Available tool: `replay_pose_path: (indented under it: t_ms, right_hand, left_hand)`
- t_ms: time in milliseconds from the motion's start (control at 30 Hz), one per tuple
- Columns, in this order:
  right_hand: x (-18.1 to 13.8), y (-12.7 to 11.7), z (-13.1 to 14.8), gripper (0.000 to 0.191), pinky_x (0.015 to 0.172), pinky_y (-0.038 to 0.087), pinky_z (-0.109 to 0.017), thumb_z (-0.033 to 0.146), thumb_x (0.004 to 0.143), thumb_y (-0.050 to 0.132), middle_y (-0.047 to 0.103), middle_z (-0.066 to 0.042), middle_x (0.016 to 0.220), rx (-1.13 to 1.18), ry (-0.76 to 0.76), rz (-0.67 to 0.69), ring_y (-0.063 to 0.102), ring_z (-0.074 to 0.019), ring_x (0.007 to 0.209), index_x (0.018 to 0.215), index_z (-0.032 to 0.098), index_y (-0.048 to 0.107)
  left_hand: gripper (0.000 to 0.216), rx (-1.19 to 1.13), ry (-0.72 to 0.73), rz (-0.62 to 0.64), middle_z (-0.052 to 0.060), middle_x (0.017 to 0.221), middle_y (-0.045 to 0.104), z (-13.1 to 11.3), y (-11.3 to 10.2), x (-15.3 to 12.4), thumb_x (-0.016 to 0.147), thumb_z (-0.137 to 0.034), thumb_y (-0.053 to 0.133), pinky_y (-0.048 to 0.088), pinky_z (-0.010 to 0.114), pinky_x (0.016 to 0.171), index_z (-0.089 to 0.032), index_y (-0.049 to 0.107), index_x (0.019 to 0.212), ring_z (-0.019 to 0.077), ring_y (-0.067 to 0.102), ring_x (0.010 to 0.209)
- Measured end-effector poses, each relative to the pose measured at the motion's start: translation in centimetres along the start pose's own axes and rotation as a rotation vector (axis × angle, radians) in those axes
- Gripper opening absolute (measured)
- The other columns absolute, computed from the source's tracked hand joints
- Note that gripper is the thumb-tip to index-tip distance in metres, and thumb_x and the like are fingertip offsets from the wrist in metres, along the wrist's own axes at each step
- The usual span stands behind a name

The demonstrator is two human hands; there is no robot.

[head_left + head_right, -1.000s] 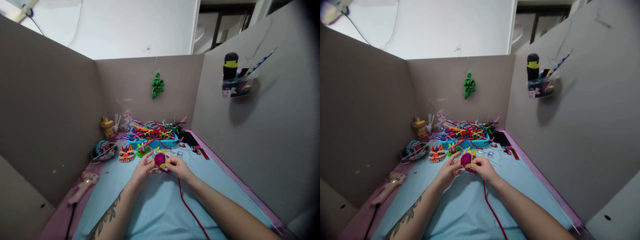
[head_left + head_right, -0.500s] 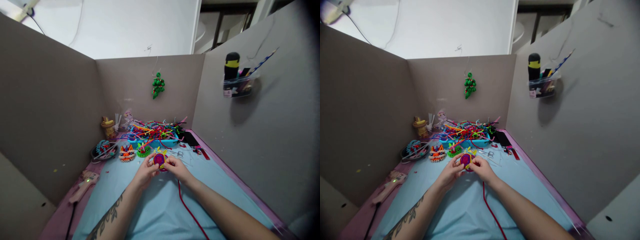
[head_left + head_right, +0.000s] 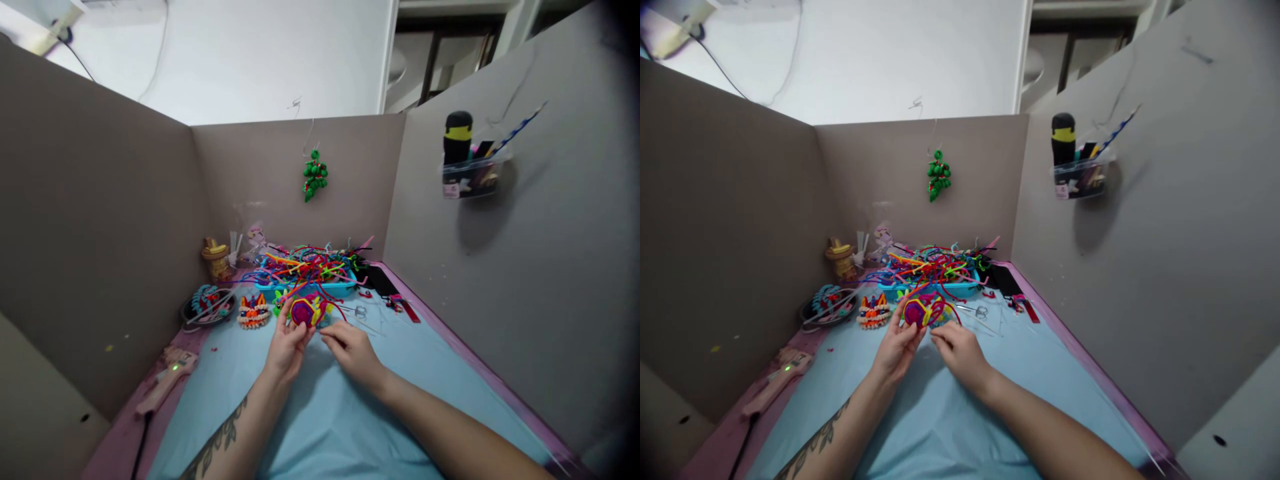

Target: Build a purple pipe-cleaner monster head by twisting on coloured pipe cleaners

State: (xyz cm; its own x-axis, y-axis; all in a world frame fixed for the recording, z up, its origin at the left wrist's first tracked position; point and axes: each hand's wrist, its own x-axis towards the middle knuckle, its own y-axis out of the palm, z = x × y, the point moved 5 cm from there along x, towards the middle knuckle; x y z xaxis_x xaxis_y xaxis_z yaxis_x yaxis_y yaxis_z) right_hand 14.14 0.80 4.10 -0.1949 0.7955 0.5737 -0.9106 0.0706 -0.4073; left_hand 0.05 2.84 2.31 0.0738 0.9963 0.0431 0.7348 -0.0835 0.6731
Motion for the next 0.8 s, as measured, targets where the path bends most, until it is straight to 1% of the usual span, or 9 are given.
replay_pose_path:
  t_ms: [67, 133, 200, 267, 367, 500, 667, 800]
  right_hand:
    - [0.3, 0.4, -1.0, 0.019, 0.063, 0.043, -0.03, 0.032, 0.079, 0.054, 0.062, -0.004, 0.076, 0.157, 0.166, -0.009, 0.055, -0.017, 0.067, 0.091, 0.02, 0.064]
    - [0.6, 0.7, -1.7, 0.02, 0.059, 0.042, -0.027, 0.036, 0.075, 0.058, 0.059, -0.002, 0.07, 0.319, 0.274, -0.013, 0.052, -0.0152, 0.063, 0.083, 0.018, 0.06]
    - [0.8, 0.8, -2.0, 0.022, 0.057, 0.039, -0.025, 0.039, 0.072, 0.06, 0.053, 0.001, 0.062, 0.418, 0.32, 0.009, 0.048, -0.0127, 0.058, 0.071, 0.018, 0.055]
    - [0.9, 0.7, -2.1, 0.027, 0.054, 0.035, -0.024, 0.041, 0.071, 0.06, 0.045, 0.004, 0.055, 0.442, 0.347, 0.024, 0.042, -0.0106, 0.053, 0.062, 0.018, 0.049]
    - [0.9, 0.5, -2.0, 0.029, 0.053, 0.033, -0.024, 0.042, 0.072, 0.059, 0.04, 0.005, 0.055, 0.431, 0.34, 0.019, 0.038, -0.0099, 0.052, 0.061, 0.019, 0.045]
    - [0.8, 0.3, -1.8, 0.024, 0.056, 0.034, -0.024, 0.038, 0.075, 0.055, 0.043, 0.003, 0.06, 0.361, 0.282, -0.015, 0.041, -0.0114, 0.058, 0.064, 0.018, 0.046]
    - [0.6, 0.2, -2.2, 0.02, 0.057, 0.035, -0.025, 0.034, 0.08, 0.05, 0.047, 0.002, 0.063, 0.245, 0.267, -0.045, 0.043, -0.0125, 0.059, 0.069, 0.018, 0.05]
    - [0.6, 0.5, -2.8, 0.023, 0.057, 0.037, -0.025, 0.038, 0.08, 0.051, 0.05, 0.001, 0.063, 0.278, 0.269, -0.061, 0.046, -0.0129, 0.06, 0.069, 0.017, 0.051]
  left_hand:
    - [0.07, -0.001, -0.007, 0.03, 0.001, 0.11, 0.06, 0.3, 0.3, -0.2, 0.062, -0.013, 0.073, 0.05, 0.028, 0.081, -0.034, 0.043, 0.122, 0.0158, 0.061, 0.095]
    - [0.068, 0.02, -0.036, 0.057, 0.003, 0.112, 0.059, 0.9, 0.6, -0.4, 0.062, -0.015, 0.074, 0.049, 0.032, 0.082, -0.031, 0.044, 0.121, 0.0182, 0.059, 0.099]
    - [0.063, 0.069, -0.072, 0.055, 0.004, 0.113, 0.058, 1.6, 0.7, -0.5, 0.062, -0.018, 0.075, 0.05, 0.031, 0.078, -0.029, 0.047, 0.117, 0.0184, 0.059, 0.098]
    - [0.059, 0.127, -0.098, 0.037, 0.005, 0.11, 0.059, 2.0, 0.6, -0.7, 0.061, -0.019, 0.076, 0.05, 0.027, 0.071, -0.027, 0.049, 0.113, 0.0175, 0.06, 0.093]
    - [0.052, 0.164, -0.119, 0.05, 0.005, 0.104, 0.061, 2.2, 0.7, -0.9, 0.06, -0.022, 0.077, 0.05, 0.026, 0.067, -0.024, 0.052, 0.106, 0.0179, 0.061, 0.088]
    - [0.037, 0.154, -0.156, 0.079, 0.005, 0.099, 0.063, 2.0, 0.9, -1.0, 0.067, -0.028, 0.073, 0.049, 0.026, 0.065, -0.022, 0.054, 0.098, 0.0189, 0.062, 0.087]
    - [0.043, 0.19, -0.173, 0.091, 0.007, 0.102, 0.064, 2.1, 1.1, -1.0, 0.063, -0.028, 0.076, 0.048, 0.024, 0.066, -0.02, 0.058, 0.101, 0.0202, 0.062, 0.089]
    - [0.045, 0.2, -0.155, 0.07, 0.006, 0.097, 0.065, 2.2, 0.9, -0.9, 0.06, -0.027, 0.078, 0.048, 0.024, 0.066, -0.019, 0.059, 0.1, 0.0187, 0.062, 0.085]
